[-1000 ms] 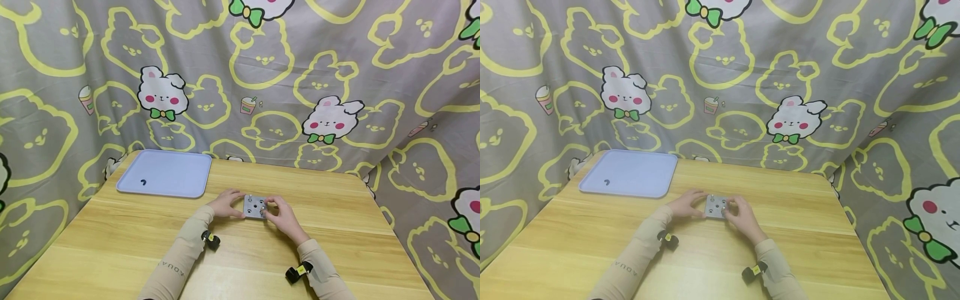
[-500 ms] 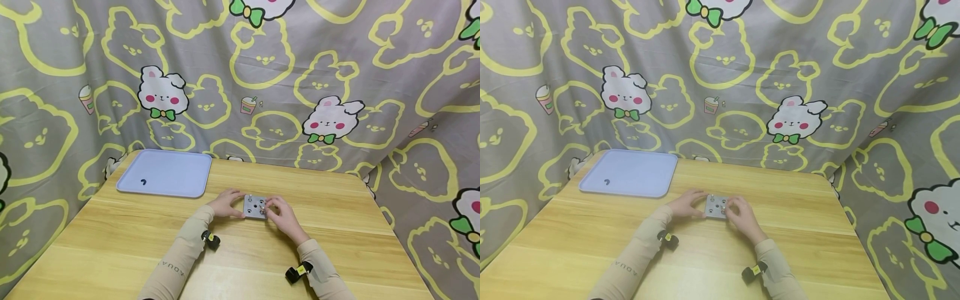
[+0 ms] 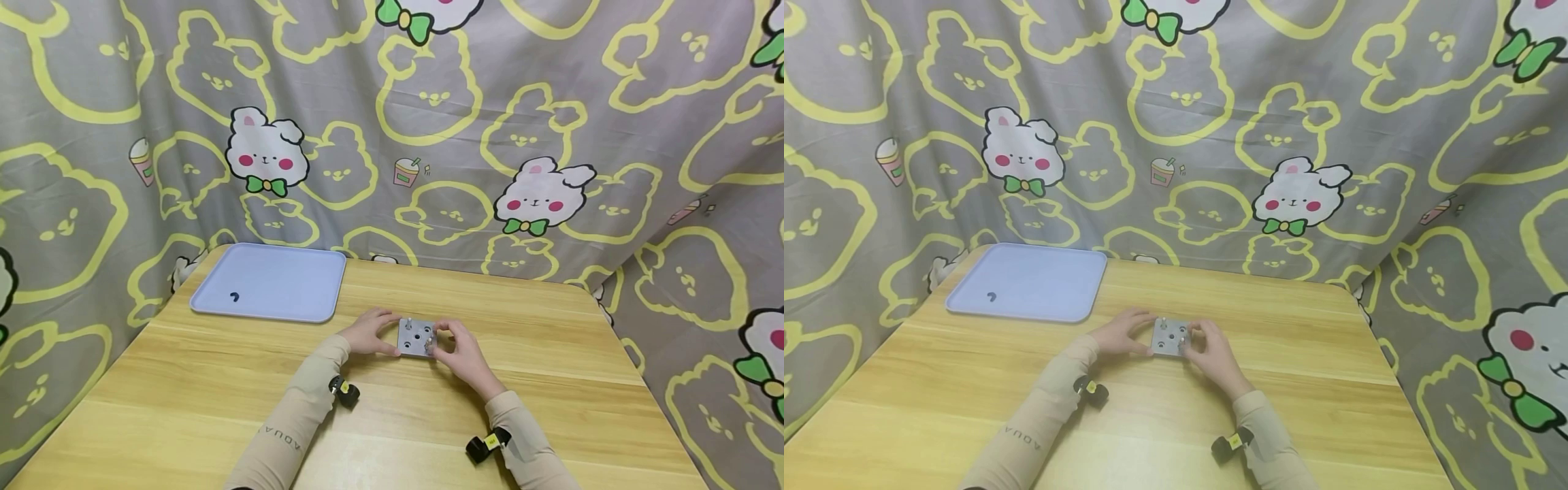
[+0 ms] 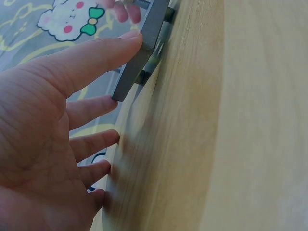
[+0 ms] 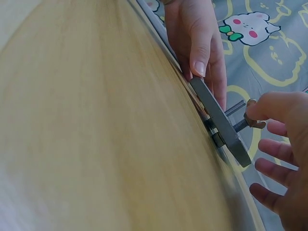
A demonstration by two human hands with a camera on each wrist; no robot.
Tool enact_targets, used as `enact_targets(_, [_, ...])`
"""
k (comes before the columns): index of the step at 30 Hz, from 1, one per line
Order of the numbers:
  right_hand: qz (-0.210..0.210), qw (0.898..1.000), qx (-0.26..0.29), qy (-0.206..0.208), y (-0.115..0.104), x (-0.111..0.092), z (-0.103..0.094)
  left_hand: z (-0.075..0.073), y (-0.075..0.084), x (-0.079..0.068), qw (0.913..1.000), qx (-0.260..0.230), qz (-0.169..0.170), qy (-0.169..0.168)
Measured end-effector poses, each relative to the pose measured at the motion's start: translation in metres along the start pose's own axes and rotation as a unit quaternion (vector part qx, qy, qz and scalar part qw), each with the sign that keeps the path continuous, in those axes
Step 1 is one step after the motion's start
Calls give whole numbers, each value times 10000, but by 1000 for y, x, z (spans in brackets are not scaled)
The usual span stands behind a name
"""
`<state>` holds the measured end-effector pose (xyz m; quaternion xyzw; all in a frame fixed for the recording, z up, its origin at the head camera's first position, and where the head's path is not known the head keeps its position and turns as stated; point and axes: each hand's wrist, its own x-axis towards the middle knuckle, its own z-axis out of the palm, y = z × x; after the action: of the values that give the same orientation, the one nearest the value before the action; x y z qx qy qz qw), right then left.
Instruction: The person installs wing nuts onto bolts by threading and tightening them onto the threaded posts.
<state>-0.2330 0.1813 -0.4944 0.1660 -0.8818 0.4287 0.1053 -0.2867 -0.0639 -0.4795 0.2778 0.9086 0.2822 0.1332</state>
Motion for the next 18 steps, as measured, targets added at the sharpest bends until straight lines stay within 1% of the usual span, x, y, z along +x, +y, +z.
enact_targets(4, [31, 10000, -50, -29, 2, 0, 1, 0, 1, 0, 10000, 8, -24, -23])
enact_targets(11, [51, 10000, -17, 71, 2, 0, 1, 0, 0, 0, 10000, 25, -53, -28])
enact_targets(15, [65, 9998, 145, 113, -2, -1, -1, 0, -1, 0, 10000, 29, -75, -46])
enact_targets(18, [-28, 9997, 190, 143, -3, -1, -1, 0, -1, 0, 10000, 29, -64, -35])
